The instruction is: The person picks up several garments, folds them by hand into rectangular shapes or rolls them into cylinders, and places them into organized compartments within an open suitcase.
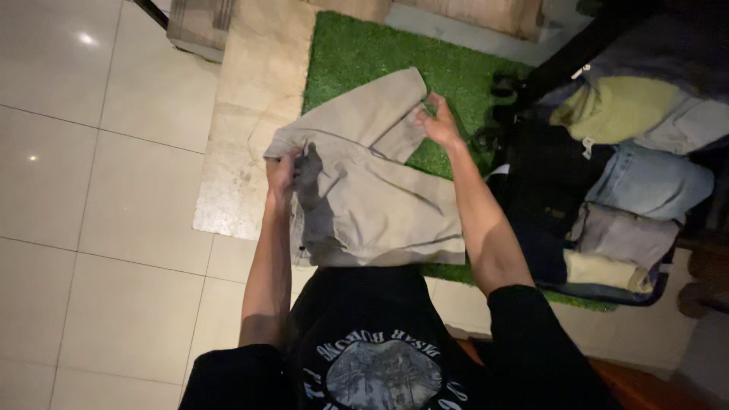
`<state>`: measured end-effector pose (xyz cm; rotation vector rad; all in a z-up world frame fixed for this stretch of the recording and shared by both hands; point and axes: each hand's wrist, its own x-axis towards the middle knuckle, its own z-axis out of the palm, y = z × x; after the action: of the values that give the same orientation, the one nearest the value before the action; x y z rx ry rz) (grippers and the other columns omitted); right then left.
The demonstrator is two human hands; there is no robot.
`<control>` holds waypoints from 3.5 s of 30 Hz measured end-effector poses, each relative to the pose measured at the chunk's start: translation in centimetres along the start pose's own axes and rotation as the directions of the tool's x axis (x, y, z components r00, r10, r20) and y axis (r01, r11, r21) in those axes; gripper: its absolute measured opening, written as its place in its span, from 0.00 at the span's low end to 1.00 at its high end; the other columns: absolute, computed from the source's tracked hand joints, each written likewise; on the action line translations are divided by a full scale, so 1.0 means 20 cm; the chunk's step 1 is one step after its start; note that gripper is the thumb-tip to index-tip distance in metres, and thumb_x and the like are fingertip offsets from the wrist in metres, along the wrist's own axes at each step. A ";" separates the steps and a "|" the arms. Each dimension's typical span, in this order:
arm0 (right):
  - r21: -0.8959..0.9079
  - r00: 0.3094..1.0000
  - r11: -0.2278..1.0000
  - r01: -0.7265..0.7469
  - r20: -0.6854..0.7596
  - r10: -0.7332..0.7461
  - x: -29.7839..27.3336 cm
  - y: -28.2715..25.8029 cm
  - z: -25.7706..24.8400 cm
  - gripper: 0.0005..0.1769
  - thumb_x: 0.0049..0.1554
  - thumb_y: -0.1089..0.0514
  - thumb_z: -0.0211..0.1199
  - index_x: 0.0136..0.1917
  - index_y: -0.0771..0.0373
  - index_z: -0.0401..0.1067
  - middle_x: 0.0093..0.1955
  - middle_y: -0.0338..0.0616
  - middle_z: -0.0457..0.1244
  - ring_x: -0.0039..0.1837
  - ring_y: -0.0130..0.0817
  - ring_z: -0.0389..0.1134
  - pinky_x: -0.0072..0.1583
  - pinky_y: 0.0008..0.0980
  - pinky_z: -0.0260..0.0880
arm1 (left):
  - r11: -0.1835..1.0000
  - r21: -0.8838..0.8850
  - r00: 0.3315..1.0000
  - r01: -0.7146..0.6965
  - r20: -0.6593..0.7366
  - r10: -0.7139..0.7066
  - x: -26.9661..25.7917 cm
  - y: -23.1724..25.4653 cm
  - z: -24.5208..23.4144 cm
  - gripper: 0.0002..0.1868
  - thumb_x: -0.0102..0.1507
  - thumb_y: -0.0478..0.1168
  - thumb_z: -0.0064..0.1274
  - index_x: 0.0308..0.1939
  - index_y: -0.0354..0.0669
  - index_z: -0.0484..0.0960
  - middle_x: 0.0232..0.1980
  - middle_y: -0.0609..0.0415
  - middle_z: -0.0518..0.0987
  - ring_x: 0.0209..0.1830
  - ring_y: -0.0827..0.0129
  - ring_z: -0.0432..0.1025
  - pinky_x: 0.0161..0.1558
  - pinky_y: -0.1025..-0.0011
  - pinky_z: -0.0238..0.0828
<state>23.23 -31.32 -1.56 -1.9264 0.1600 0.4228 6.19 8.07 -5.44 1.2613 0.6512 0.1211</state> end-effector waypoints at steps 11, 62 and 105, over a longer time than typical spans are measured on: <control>0.006 0.999 1.000 -0.025 -0.038 0.026 0.17 0.05 -0.05 0.10 0.66 0.54 0.62 0.58 0.56 0.78 0.53 0.41 0.69 0.48 0.27 0.65 0.47 0.30 0.67 | 0.968 0.024 0.960 0.251 0.123 -0.252 0.16 0.11 -0.12 0.14 0.66 0.37 0.42 0.34 0.39 0.83 0.26 0.60 0.74 0.20 0.75 0.63 0.22 0.74 0.56; -0.431 0.933 0.871 -0.234 -0.352 0.076 -1.60 0.49 -0.14 0.21 0.59 0.45 0.68 0.60 0.57 0.74 0.43 0.50 0.70 0.40 0.37 0.71 0.46 0.38 0.71 | 0.648 0.694 0.902 0.315 -0.007 -0.431 -0.99 -0.08 -0.71 0.31 0.54 0.56 0.61 0.39 0.24 0.87 0.35 0.39 0.87 0.37 0.59 0.80 0.42 0.67 0.73; -0.008 0.955 0.965 -0.262 -0.145 0.258 -0.02 0.19 -0.11 0.37 0.49 0.50 0.79 0.65 0.71 0.70 0.56 0.52 0.71 0.54 0.39 0.73 0.57 0.36 0.75 | 0.925 0.233 0.942 0.300 -0.227 -0.248 -0.05 0.24 -0.07 0.46 0.51 0.42 0.76 0.60 0.20 0.63 0.43 0.42 0.81 0.34 0.67 0.79 0.34 0.72 0.78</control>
<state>22.12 -34.84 -3.93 -1.9697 0.5080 0.4627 6.00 10.33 -0.88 1.4107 1.0342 -0.0813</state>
